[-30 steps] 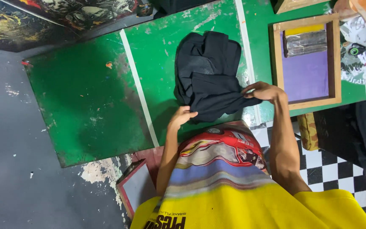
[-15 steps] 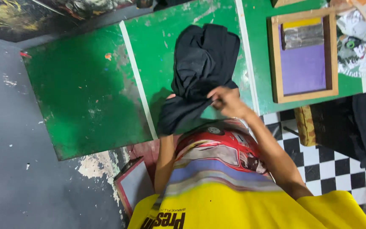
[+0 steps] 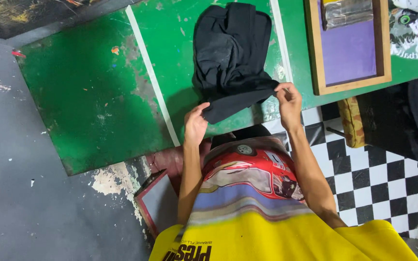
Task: The person aligns a t-shirt on a printing board and uses a squeegee to apply ink through a screen.
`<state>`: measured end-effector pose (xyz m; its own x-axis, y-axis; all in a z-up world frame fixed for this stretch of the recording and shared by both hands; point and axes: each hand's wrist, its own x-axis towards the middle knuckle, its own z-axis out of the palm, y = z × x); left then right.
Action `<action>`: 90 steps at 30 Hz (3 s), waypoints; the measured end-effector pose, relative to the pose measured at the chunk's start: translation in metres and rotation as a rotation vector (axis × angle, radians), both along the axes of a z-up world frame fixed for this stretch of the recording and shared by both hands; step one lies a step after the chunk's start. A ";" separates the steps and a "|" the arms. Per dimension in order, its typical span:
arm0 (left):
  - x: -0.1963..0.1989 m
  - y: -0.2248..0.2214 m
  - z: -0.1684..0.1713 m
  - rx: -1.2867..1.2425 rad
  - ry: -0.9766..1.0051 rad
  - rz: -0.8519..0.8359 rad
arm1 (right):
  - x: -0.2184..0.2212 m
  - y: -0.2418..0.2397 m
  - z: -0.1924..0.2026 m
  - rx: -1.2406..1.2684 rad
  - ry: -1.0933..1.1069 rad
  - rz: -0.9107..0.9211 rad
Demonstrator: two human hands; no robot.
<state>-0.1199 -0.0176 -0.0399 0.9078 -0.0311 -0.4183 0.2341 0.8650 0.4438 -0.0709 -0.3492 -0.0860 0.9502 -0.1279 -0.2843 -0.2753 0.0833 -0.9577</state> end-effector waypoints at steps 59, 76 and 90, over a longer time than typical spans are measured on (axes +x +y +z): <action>0.118 -0.035 0.051 0.782 -0.326 -0.210 | 0.101 0.146 0.139 0.252 0.381 0.110; 0.087 -0.033 0.024 0.688 -0.382 -0.182 | 0.055 0.137 0.095 0.234 0.360 -0.014; 0.081 -0.026 0.047 0.888 -0.422 -0.183 | 0.044 0.135 0.140 -0.026 0.506 0.165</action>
<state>-0.0390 -0.0432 0.0074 0.9998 -0.0181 -0.0020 0.0046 0.1454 0.9894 -0.0264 -0.2142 0.0544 0.7028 -0.0017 -0.7113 -0.7112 -0.0223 -0.7026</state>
